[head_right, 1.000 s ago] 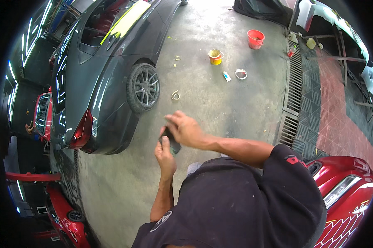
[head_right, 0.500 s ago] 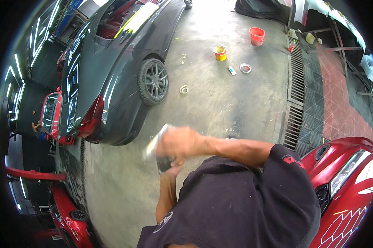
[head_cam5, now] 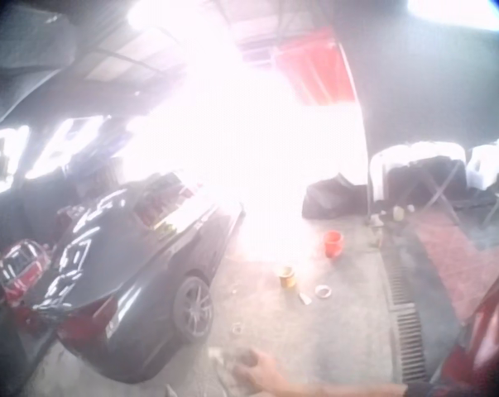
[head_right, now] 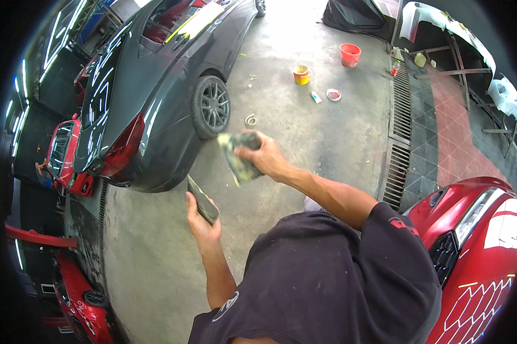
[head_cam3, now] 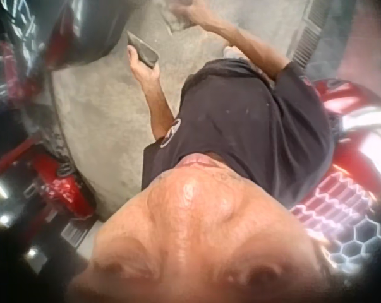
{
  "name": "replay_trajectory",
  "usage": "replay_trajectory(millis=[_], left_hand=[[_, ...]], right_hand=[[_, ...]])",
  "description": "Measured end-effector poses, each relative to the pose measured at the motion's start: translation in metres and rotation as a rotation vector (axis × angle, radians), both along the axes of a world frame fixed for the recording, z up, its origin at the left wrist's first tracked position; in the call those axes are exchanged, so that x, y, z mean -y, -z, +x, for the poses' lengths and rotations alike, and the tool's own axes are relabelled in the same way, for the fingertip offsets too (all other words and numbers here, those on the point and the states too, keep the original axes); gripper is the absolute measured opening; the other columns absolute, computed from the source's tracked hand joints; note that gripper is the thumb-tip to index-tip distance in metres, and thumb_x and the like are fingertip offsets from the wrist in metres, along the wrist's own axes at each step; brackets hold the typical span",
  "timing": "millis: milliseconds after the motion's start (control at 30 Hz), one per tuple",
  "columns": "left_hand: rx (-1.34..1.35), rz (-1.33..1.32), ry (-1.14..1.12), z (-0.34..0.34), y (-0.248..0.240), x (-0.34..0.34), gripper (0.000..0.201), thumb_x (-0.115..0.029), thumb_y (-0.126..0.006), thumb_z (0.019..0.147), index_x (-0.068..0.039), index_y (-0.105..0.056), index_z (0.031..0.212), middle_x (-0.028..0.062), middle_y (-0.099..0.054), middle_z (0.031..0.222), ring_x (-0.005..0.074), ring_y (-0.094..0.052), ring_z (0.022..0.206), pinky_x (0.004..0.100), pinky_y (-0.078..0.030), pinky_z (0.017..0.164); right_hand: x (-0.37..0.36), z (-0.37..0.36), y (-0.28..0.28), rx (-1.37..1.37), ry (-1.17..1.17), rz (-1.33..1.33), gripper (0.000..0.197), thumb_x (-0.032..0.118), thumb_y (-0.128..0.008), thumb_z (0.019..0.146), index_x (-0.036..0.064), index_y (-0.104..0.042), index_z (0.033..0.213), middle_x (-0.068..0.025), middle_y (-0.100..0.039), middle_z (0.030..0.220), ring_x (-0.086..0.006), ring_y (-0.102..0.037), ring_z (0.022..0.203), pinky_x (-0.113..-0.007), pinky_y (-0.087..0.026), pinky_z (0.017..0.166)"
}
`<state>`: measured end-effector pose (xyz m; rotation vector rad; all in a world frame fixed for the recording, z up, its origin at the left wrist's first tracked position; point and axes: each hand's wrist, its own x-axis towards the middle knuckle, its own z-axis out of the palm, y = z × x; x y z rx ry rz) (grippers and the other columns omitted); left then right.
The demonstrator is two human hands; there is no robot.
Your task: The person applies a beige body filler to a taped-off section of a black car's side panel using a metal spreader. They repeatedly scoop filler from a container and spread it evenly across the surface, smoothing the edges and blending the material into the surrounding area.
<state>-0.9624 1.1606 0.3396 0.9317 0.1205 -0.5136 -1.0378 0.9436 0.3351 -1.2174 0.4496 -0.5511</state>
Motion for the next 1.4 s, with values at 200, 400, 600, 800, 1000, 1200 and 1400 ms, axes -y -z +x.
replay_trajectory(millis=[200,400,600,800,1000,1200,1400], left_hand=[[-0.207,-0.182,-0.001,-0.005,0.013,0.029,0.023,-0.020,-0.060,0.102,-0.006,-0.066,0.119,0.0060,-0.074,0.113,0.0214,-0.073,0.099,0.0375,-0.061,0.081],[0.015,-0.127,-0.125,-0.033,-0.024,0.062,0.038,-0.016,-0.057,0.107,-0.009,-0.043,0.142,0.0101,-0.058,0.136,0.0225,-0.062,0.121,0.0414,-0.052,0.105],[0.503,0.015,-0.235,-0.021,-0.036,0.054,0.035,-0.018,-0.054,0.110,-0.004,-0.040,0.139,0.0134,-0.056,0.126,0.0183,-0.058,0.113,0.0310,-0.050,0.095],[0.620,0.104,-0.248,-0.019,-0.027,0.047,0.037,-0.021,-0.055,0.110,-0.002,-0.040,0.138,0.0139,-0.057,0.125,0.0175,-0.058,0.112,0.0326,-0.050,0.096],[0.782,0.248,-0.203,-0.005,-0.012,0.036,0.037,-0.020,-0.058,0.108,0.000,-0.044,0.136,0.0147,-0.057,0.124,0.0165,-0.058,0.108,0.0305,-0.050,0.093],[0.498,0.124,-0.287,0.011,-0.031,0.045,0.038,-0.022,-0.061,0.106,0.000,-0.048,0.134,0.0148,-0.061,0.123,0.0196,-0.064,0.103,0.0315,-0.053,0.087],[-0.152,-0.285,0.038,-0.007,-0.008,0.071,0.031,-0.018,-0.052,0.108,-0.006,-0.045,0.136,0.0114,-0.061,0.131,0.0241,-0.069,0.109,0.0459,-0.064,0.088]], right_hand=[[-0.037,0.020,-0.040,0.337,0.141,0.009,0.040,0.024,-0.066,0.105,0.0069,-0.062,0.141,-0.0007,-0.061,0.128,-0.0060,-0.056,0.112,-0.025,-0.049,0.093],[-0.067,0.002,-0.065,0.405,0.006,0.045,0.045,0.023,-0.063,0.107,0.0059,-0.056,0.148,-0.0008,-0.060,0.136,-0.0110,-0.054,0.125,-0.028,-0.045,0.105],[-0.071,-0.021,-0.075,0.245,-0.203,0.057,0.044,0.019,-0.059,0.108,0.0060,-0.054,0.149,0.0000,-0.060,0.139,-0.0109,-0.053,0.128,-0.031,-0.045,0.108],[-0.053,-0.032,-0.091,-0.045,-0.317,-0.617,0.048,0.010,-0.058,0.103,0.0135,-0.055,0.151,-0.0118,-0.062,0.129,-0.0205,-0.062,0.113,-0.035,-0.050,0.098],[-0.031,-0.030,-0.087,-0.383,-0.555,-0.825,0.042,0.017,-0.062,0.099,0.0062,-0.059,0.140,-0.0170,-0.069,0.103,-0.0248,-0.066,0.092,-0.039,-0.053,0.085],[-0.003,-0.011,-0.079,-0.248,-0.350,-0.164,0.029,0.028,-0.070,0.102,0.0030,-0.071,0.116,-0.0005,-0.072,0.102,-0.0101,-0.065,0.085,-0.033,-0.055,0.075],[-0.022,0.010,-0.085,0.316,0.101,-0.303,0.040,0.025,-0.064,0.106,-0.0001,-0.063,0.137,-0.0076,-0.065,0.130,-0.0176,-0.060,0.120,-0.034,-0.047,0.106]])
